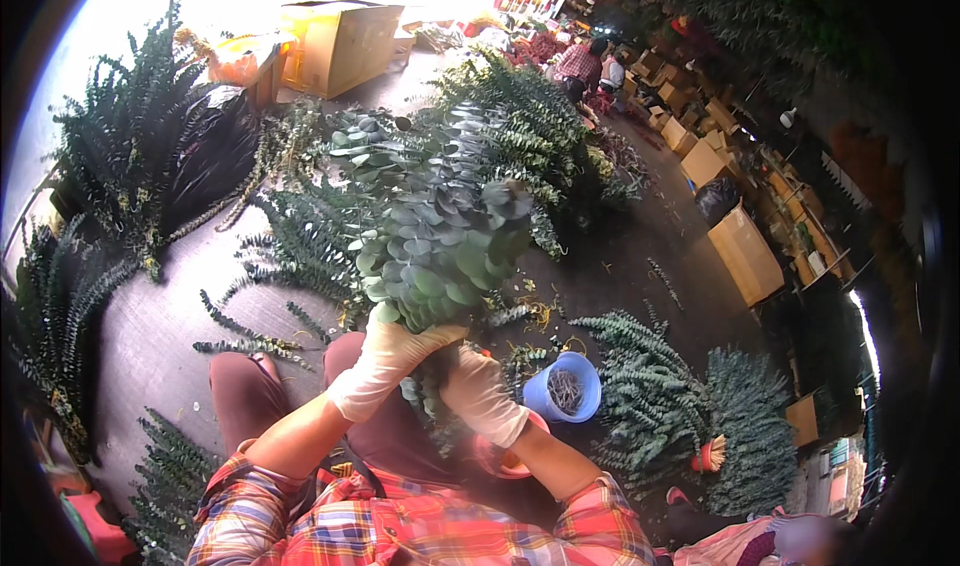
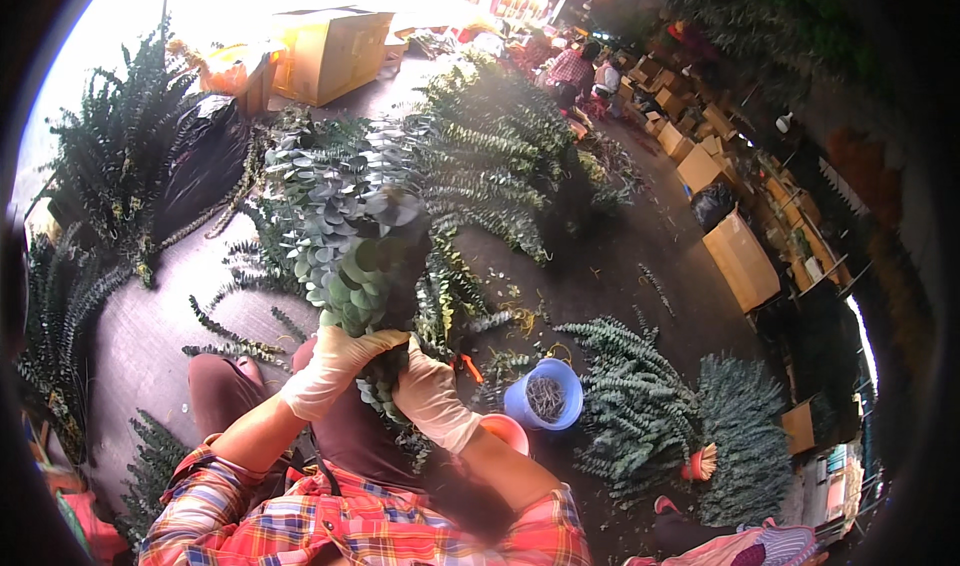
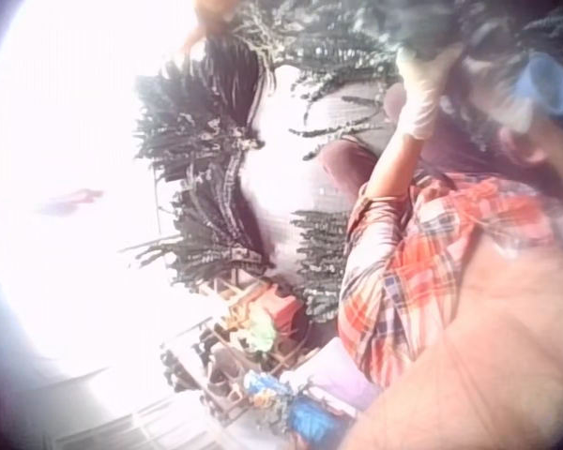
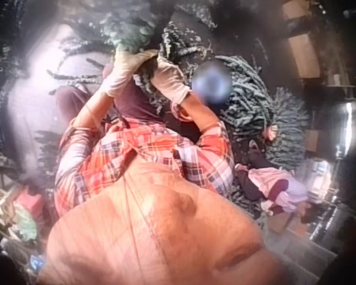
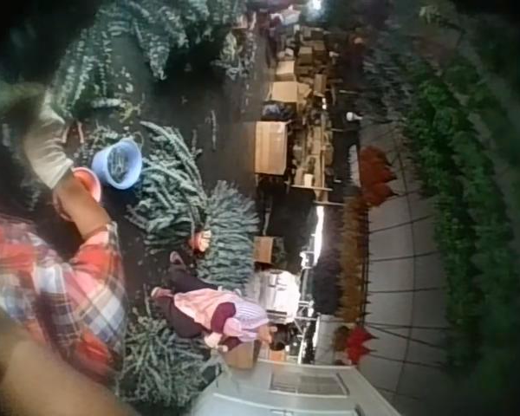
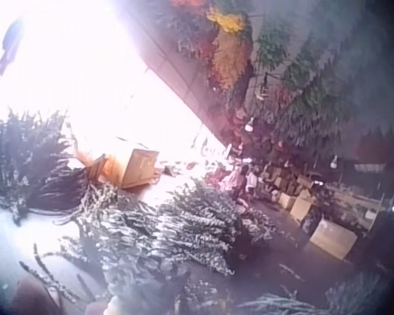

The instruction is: The person sits cross-legged on the floor and repeatedly picks up, separates, and arranges artificial plant garlands. They handle the garlands by hand, spreading them out and stacking them in piles on the floor.

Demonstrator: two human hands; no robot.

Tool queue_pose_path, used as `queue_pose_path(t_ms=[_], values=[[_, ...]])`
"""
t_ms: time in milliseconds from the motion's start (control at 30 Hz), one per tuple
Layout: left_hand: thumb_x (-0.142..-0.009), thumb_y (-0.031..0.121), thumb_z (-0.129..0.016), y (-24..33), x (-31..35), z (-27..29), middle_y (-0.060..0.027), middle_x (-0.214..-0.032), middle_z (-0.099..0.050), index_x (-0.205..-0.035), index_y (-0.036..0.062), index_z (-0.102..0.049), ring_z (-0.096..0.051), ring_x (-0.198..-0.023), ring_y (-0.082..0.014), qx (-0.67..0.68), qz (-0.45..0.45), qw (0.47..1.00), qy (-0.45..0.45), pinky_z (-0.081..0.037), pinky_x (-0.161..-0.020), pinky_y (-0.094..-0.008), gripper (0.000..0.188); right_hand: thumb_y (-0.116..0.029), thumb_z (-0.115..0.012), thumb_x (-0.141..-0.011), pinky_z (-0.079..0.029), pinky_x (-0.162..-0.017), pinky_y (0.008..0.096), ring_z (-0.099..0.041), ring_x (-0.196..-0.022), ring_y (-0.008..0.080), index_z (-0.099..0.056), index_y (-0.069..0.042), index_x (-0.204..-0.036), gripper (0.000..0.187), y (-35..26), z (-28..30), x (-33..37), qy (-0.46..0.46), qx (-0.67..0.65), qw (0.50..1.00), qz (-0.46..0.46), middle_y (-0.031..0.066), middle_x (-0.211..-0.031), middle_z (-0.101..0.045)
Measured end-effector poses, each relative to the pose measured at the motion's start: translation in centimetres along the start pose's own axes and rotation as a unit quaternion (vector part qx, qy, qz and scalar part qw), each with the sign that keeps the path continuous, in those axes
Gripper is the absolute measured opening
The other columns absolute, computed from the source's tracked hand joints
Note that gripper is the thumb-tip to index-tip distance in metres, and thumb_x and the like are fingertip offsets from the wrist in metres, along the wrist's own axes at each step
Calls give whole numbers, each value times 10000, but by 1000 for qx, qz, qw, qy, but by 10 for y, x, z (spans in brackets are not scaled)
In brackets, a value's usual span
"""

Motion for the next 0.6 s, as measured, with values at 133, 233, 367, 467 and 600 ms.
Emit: queue_pose_path(t_ms=[133,233,367,467,600], values=[[-715,95,-794,-3,-3,4,-42,-1016,-657,-1110,26,-589,-601,-872,-116,-78,-14,997,-2,-497,-792,-286,450,-135,-579,-766,-473,-541,415,-613,-711,330,-520,-29,-1035,296,0,-9,-1,-7,17,1000,12,147,-850,-601],[-720,93,-787,-4,-4,6,-48,-1020,-657,-1107,23,-589,-605,-874,-119,-61,2,998,13,-499,-788,-286,441,-200,-594,-816,-516,-619,390,-660,-744,317,-450,-44,-1238,473,-5,15,-8,-38,-84,996,14,154,-881,-645],[-726,66,-772,-11,-3,9,-50,-1022,-657,-1107,19,-586,-611,-888,-126,-42,5,999,23,-498,-800,-286,426,-331,-648,-805,-521,-644,412,-658,-754,325,-558,-68,-1101,407,2,49,-20,-218,7,976,26,168,-822,-657],[-724,44,-766,-26,-4,14,-51,-1025,-655,-1106,16,-583,-611,-904,-130,33,51,998,35,-494,-816,-286,424,-221,-651,-842,-545,-676,363,-678,-768,284,-636,-87,-1146,332,-4,164,-42,88,-65,987,119,160,-928,-678],[-718,32,-766,-30,-8,14,-52,-1032,-653,-1113,13,-575,-612,-923,-137,83,60,994,30,-490,-835,-291,440,-126,-632,-875,-513,-679,246,-641,-782,128,-616,-28,-1178,318,-54,275,-53,237,-38,953,187,100,-1028,-685]])
Point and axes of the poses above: each hand's wrist, its own x-axis away from the middle knuckle, its own z-axis out of the back of the hand, y = z × x, the point moved 9 cm from there along -x, towards the middle knuckle
